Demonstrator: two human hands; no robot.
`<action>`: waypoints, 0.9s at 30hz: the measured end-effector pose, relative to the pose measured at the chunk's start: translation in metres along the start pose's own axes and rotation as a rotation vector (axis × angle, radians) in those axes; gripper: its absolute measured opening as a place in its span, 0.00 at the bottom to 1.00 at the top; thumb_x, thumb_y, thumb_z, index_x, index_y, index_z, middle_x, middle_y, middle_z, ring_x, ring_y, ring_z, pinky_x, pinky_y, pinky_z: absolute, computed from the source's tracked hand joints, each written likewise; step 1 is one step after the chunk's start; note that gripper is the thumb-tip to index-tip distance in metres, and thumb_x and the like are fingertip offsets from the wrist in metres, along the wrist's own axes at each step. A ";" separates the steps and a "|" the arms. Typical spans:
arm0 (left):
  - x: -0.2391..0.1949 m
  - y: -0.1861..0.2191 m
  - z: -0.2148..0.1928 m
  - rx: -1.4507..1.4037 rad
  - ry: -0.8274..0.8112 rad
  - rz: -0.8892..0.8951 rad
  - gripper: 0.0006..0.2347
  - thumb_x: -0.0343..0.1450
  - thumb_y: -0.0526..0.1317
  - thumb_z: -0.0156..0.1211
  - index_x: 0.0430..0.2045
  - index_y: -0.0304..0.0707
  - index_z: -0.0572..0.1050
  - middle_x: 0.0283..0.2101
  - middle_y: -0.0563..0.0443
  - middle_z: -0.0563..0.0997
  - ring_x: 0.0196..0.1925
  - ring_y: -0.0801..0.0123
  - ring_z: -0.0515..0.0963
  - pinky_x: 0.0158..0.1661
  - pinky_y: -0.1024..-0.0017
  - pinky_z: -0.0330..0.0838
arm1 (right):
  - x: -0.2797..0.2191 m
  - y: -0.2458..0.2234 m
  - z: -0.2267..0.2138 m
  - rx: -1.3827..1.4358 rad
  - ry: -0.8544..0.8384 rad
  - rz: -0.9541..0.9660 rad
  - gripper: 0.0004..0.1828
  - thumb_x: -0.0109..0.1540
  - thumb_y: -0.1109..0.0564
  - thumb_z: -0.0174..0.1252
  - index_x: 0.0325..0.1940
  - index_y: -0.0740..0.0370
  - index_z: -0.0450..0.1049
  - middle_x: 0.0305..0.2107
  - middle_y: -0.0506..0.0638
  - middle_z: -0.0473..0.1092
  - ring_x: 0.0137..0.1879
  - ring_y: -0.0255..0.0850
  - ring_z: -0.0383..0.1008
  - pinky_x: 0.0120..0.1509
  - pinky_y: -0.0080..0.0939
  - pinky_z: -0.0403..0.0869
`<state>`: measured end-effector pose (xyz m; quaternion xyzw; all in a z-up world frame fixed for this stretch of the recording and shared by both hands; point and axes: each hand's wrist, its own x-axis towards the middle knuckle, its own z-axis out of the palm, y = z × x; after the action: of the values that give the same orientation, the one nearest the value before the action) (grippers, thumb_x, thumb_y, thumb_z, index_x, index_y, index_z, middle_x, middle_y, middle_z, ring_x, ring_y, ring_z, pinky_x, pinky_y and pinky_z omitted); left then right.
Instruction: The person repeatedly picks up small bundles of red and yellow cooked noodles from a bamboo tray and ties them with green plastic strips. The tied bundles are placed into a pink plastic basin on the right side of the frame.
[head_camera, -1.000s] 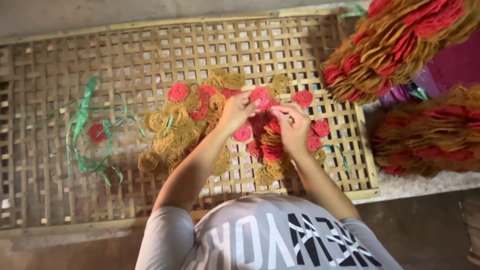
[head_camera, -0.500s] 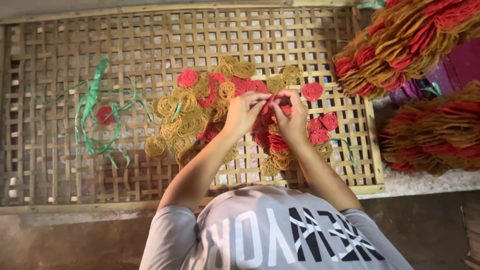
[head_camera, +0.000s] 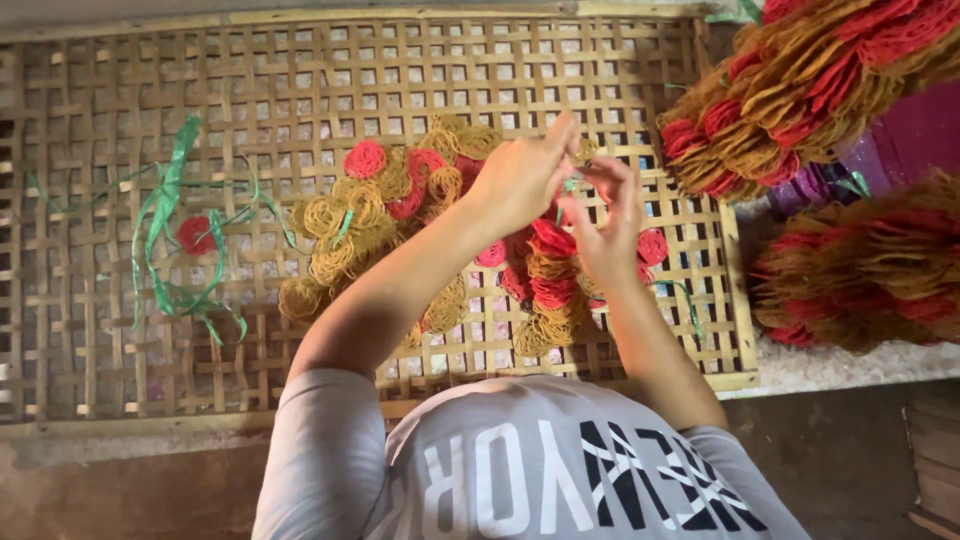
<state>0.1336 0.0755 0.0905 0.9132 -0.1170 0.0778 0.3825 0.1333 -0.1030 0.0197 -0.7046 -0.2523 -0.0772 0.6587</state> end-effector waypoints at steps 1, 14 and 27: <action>0.005 0.001 0.000 -0.027 0.007 0.006 0.13 0.68 0.32 0.58 0.43 0.39 0.62 0.30 0.45 0.83 0.34 0.50 0.84 0.32 0.56 0.76 | 0.002 0.002 0.003 -0.013 0.002 0.010 0.26 0.60 0.67 0.66 0.59 0.69 0.64 0.51 0.55 0.68 0.54 0.39 0.72 0.64 0.43 0.71; -0.017 -0.116 0.072 0.214 -0.054 0.311 0.21 0.54 0.32 0.62 0.43 0.41 0.77 0.45 0.43 0.84 0.47 0.50 0.83 0.47 0.56 0.75 | -0.003 0.037 -0.004 -0.012 0.172 0.095 0.01 0.66 0.69 0.62 0.42 0.71 0.77 0.35 0.51 0.76 0.40 0.34 0.73 0.53 0.37 0.72; -0.067 -0.108 0.075 -0.697 0.115 -0.507 0.16 0.74 0.36 0.54 0.55 0.24 0.74 0.41 0.44 0.87 0.39 0.71 0.87 0.39 0.71 0.79 | -0.006 0.009 0.014 -0.108 -0.030 0.154 0.01 0.64 0.68 0.63 0.39 0.67 0.79 0.35 0.50 0.76 0.37 0.34 0.73 0.38 0.33 0.69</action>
<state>0.1026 0.1057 -0.0511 0.7236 0.1131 -0.0117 0.6808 0.1290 -0.0915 0.0072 -0.7575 -0.2028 -0.0292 0.6198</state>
